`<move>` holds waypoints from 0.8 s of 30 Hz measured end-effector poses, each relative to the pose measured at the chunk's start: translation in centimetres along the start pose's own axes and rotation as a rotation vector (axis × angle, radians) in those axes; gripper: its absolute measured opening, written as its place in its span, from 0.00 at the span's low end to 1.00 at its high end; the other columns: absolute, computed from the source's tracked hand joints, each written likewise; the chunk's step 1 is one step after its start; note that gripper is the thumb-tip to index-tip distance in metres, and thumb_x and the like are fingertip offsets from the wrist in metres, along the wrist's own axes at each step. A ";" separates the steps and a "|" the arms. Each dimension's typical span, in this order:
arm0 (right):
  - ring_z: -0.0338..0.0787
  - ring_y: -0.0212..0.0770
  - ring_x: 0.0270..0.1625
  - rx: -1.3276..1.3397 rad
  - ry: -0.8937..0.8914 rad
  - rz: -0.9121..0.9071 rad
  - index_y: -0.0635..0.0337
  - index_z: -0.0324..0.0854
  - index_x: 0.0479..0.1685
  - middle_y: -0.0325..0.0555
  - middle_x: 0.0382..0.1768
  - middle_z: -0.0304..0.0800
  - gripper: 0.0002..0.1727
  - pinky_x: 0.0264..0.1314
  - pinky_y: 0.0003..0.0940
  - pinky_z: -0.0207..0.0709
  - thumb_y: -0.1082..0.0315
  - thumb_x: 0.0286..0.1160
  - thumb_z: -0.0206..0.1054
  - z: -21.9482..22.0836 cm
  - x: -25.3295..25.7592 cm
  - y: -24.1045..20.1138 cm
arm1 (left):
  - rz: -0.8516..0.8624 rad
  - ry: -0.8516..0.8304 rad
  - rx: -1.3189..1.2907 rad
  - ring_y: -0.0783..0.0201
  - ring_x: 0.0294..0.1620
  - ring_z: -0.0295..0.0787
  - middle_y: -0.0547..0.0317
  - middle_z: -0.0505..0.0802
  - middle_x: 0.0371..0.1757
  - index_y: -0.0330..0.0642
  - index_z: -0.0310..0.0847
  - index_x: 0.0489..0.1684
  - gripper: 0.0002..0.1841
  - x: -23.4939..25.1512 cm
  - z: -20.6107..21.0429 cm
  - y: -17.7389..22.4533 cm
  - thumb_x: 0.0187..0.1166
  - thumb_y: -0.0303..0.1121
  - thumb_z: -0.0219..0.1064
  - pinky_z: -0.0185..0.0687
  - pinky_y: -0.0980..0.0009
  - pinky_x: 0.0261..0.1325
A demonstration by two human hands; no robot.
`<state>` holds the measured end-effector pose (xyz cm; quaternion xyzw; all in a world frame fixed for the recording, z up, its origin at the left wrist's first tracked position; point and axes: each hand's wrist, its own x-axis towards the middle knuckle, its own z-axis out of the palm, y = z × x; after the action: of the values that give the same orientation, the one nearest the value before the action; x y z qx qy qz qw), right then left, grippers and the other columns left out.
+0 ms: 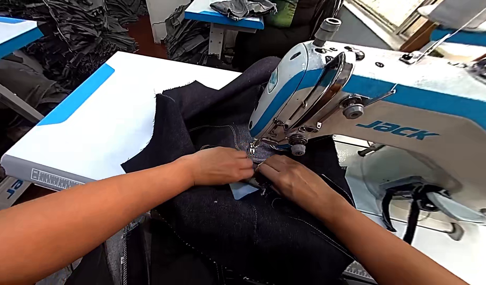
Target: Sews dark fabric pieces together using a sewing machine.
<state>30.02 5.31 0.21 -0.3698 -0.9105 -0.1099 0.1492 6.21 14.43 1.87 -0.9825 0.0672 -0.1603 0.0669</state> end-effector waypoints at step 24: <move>0.96 0.53 0.55 -0.126 -0.060 0.173 0.63 0.90 0.62 0.54 0.54 0.96 0.23 0.60 0.45 0.86 0.82 0.69 0.60 -0.4 -2.0 -3.8 | -0.484 -0.329 -0.259 0.44 0.52 0.90 0.39 0.89 0.50 0.38 0.78 0.79 0.24 0.1 -1.4 4.0 0.82 0.17 0.59 0.86 0.54 0.57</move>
<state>28.73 1.23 -0.47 -0.4586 -0.8706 -0.1425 0.1072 5.41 10.30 2.62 -0.9830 -0.1604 -0.0005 -0.0889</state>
